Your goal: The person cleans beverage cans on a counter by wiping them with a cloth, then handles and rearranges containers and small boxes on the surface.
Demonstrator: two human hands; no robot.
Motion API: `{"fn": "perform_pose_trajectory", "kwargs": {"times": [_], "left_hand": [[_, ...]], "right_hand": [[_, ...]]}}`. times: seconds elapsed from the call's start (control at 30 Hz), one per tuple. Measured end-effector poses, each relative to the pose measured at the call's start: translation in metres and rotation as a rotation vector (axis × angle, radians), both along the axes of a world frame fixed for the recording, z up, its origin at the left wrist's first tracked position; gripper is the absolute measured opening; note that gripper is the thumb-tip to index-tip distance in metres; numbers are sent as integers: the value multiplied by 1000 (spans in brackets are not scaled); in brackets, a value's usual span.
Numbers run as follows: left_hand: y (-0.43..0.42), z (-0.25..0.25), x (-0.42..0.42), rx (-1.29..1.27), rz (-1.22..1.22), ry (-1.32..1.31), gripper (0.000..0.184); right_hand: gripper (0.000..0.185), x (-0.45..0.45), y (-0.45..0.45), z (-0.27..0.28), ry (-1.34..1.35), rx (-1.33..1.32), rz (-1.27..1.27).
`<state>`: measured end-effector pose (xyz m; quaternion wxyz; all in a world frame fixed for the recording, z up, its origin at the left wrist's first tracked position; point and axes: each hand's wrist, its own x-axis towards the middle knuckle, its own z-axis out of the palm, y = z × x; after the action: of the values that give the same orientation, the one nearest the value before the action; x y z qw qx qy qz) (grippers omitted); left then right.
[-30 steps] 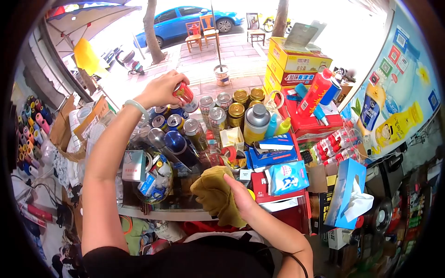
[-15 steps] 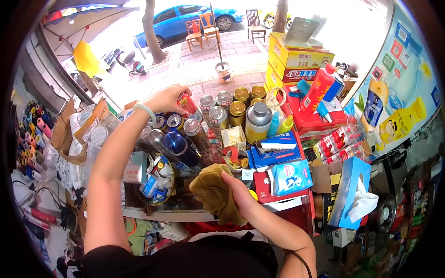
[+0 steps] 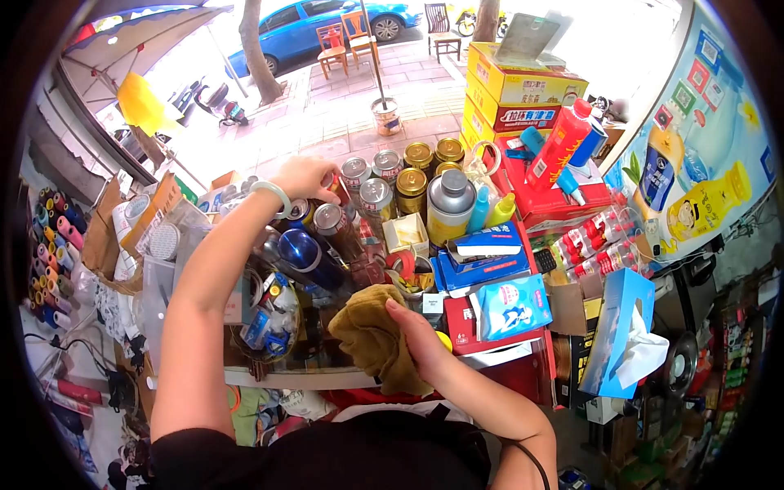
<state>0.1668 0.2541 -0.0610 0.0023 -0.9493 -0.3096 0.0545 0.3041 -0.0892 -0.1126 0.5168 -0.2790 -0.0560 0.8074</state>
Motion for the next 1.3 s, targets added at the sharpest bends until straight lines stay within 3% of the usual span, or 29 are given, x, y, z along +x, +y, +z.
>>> {"fn": "perform_pose_trajectory", "kwargs": {"times": [0.1,0.3,0.67,0.97,1.17,1.3], "left_hand": [[-1,2,-4,-49,42,100,70],[-4,-1,-12,-18,52,-1,69],[-9,16,3,12,-98,225,57],[-1,2,-7,-25,-95,98,58],[15,-5,-25,-170,17,39,92],[30,-30,-36,-184,19,-117,91]], "right_hand": [[48,-1,2,1,-12,-1,10],[48,-5,7,4,21,17,31],[48,-1,7,5,4,33,58],[47,-5,8,-7,75,21,68],[47,-8,9,1,24,34,59],[47,-11,9,2,32,31,67]]}}
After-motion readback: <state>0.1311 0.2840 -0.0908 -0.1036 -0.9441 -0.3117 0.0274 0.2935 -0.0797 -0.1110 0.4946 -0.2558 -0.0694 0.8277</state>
